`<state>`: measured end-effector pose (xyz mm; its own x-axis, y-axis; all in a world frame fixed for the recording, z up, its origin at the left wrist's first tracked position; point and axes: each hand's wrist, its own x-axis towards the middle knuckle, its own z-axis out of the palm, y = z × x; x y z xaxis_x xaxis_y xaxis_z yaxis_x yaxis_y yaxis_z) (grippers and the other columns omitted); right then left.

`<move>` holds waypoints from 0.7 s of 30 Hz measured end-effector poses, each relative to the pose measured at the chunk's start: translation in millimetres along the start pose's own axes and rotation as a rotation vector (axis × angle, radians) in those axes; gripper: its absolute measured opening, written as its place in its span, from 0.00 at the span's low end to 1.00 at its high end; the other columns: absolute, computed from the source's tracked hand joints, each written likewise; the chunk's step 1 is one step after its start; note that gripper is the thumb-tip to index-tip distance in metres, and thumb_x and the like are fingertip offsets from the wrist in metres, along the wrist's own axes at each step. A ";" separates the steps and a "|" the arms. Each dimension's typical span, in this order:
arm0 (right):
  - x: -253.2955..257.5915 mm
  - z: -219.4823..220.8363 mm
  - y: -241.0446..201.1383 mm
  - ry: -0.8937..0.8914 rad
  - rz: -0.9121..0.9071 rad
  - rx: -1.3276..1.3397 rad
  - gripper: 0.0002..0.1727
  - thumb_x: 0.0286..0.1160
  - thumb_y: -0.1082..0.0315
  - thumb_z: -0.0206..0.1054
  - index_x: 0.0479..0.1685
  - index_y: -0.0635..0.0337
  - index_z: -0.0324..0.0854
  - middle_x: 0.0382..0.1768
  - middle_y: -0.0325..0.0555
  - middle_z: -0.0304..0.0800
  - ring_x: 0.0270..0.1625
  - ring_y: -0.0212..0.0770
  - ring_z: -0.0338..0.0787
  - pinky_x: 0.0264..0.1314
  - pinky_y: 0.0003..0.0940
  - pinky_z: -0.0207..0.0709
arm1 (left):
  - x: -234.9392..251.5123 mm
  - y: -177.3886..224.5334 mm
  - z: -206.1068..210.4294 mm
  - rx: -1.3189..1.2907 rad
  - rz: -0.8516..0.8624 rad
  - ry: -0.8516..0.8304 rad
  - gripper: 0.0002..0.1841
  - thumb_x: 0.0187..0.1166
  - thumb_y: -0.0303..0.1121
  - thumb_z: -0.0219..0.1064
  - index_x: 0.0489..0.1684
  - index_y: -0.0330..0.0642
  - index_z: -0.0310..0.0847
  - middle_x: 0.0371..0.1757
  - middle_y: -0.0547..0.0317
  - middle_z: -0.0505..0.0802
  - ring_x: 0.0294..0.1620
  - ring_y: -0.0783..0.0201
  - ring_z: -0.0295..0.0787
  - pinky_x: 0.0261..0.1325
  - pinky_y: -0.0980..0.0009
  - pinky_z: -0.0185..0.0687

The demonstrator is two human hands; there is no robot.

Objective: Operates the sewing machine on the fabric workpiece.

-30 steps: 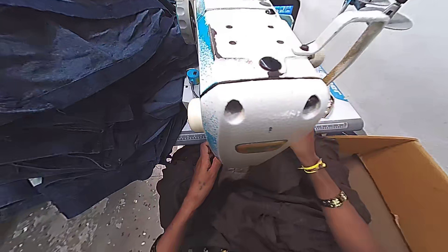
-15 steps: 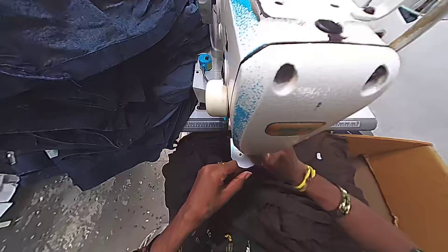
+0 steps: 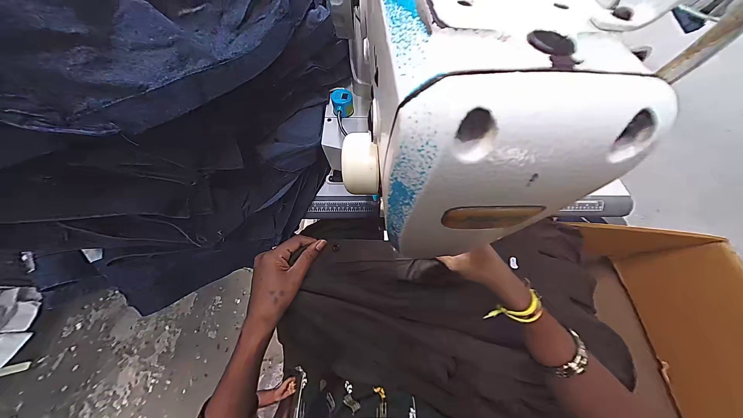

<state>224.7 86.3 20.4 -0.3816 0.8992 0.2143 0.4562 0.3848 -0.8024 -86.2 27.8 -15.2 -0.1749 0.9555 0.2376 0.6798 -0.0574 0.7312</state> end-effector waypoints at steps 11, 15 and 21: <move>-13.0 -47.2 39.6 0.214 0.118 -0.588 0.19 0.79 0.57 0.68 0.47 0.69 0.85 0.26 0.59 0.87 0.32 0.62 0.89 0.40 0.63 0.77 | 9.7 12.4 23.8 0.150 0.091 0.001 0.20 0.81 0.50 0.62 0.34 0.43 0.92 0.27 0.56 0.92 0.30 0.62 0.88 0.37 0.55 0.77; -8.7 -76.8 60.7 0.261 0.337 -0.723 0.13 0.82 0.66 0.67 0.51 0.69 0.88 0.43 0.68 0.92 0.51 0.70 0.91 0.59 0.69 0.73 | 5.9 23.3 38.4 0.035 0.151 -0.167 0.19 0.85 0.45 0.60 0.58 0.41 0.91 0.53 0.45 0.94 0.59 0.44 0.90 0.62 0.41 0.79; 28.3 -55.8 69.0 0.292 0.041 -0.807 0.19 0.74 0.64 0.74 0.59 0.67 0.88 0.53 0.69 0.86 0.58 0.73 0.84 0.53 0.67 0.73 | 7.9 67.5 61.7 -0.376 -0.008 -0.326 0.28 0.87 0.41 0.54 0.79 0.28 0.66 0.55 0.52 0.86 0.52 0.74 0.83 0.60 0.75 0.78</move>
<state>290.3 149.9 2.2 -0.1809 0.8907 0.4171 0.9395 0.2819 -0.1945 2.2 49.3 -3.4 0.0939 0.9936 0.0626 0.3645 -0.0928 0.9266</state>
